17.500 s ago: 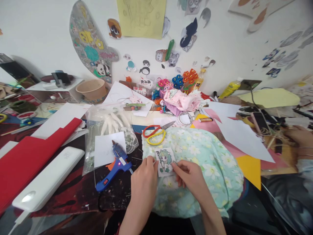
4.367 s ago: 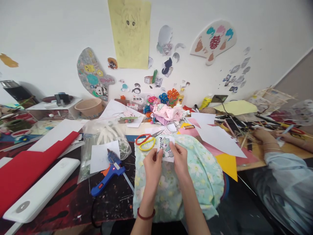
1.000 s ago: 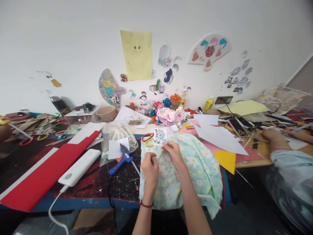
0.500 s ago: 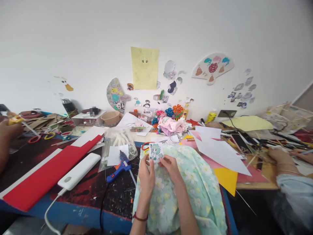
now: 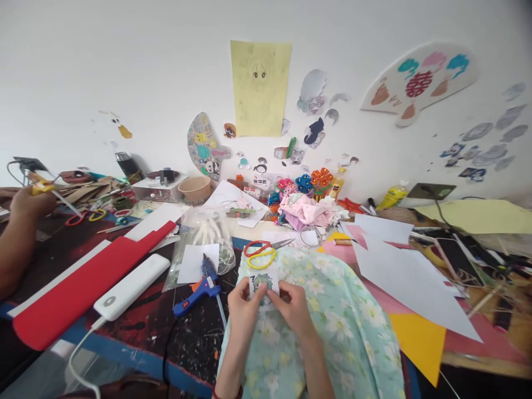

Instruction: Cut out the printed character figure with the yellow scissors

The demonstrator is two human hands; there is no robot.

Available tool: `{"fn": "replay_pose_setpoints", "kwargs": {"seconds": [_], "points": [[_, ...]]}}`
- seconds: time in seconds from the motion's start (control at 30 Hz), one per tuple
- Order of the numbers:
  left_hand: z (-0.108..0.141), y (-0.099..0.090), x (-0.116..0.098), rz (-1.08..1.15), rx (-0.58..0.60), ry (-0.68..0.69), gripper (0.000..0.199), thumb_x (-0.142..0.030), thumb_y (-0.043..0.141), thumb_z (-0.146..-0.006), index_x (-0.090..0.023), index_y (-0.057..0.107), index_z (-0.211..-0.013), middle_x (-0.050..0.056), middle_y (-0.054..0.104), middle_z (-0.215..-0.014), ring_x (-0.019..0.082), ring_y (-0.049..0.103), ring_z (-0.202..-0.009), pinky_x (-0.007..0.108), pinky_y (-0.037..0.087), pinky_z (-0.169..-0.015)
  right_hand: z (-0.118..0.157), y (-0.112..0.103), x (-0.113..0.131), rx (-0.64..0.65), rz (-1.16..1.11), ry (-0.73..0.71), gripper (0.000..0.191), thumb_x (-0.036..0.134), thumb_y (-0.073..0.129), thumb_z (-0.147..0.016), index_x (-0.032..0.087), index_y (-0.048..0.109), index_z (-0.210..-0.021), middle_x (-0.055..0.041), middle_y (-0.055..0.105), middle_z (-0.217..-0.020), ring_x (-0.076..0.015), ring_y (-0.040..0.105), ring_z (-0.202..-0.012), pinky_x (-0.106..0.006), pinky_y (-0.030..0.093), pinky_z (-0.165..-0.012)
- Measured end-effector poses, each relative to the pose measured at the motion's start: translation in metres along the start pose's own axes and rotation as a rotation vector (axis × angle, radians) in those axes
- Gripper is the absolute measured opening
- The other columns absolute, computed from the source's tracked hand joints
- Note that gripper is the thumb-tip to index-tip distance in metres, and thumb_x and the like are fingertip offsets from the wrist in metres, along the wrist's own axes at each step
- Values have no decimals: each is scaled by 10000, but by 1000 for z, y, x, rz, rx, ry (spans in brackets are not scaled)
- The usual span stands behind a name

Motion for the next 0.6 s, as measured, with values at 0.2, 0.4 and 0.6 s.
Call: {"fn": "replay_pose_setpoints", "kwargs": {"seconds": [0.2, 0.4, 0.6], "points": [[-11, 4, -4, 62, 57, -104, 476, -619, 674, -835, -152, 679, -740, 3, 620, -638, 136, 546, -604, 229, 438, -562, 1, -3, 0, -27, -14, 36, 388, 434, 709, -837, 176, 571, -583, 28, 403, -574, -116, 343, -576, -261, 252, -536], [-15, 4, -9, 11, 179, -85, 466, -610, 711, -809, -147, 684, -762, -4, 612, -634, 134, 552, -609, 235, 429, -572, 2, -2, 2, -79, -78, 88, 369, 481, 706, -834, 161, 650, -661, 17, 452, -592, -121, 377, -581, -251, 311, -540], [-20, -3, -3, -204, 207, 33, 455, -521, 648, -916, -166, 539, -654, -74, 430, -565, 82, 437, -525, 221, 371, -520, 2, 1, 7, -144, -147, 119, 375, 504, 741, -797, 156, 667, -680, 10, 484, -612, -127, 413, -596, -244, 349, -536]]}}
Point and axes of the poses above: each hand's wrist, its own z-axis away from the middle knuckle, its own y-axis out of the palm, x = y × z, the point moved 2 cm from there along -z, towards the middle knuckle
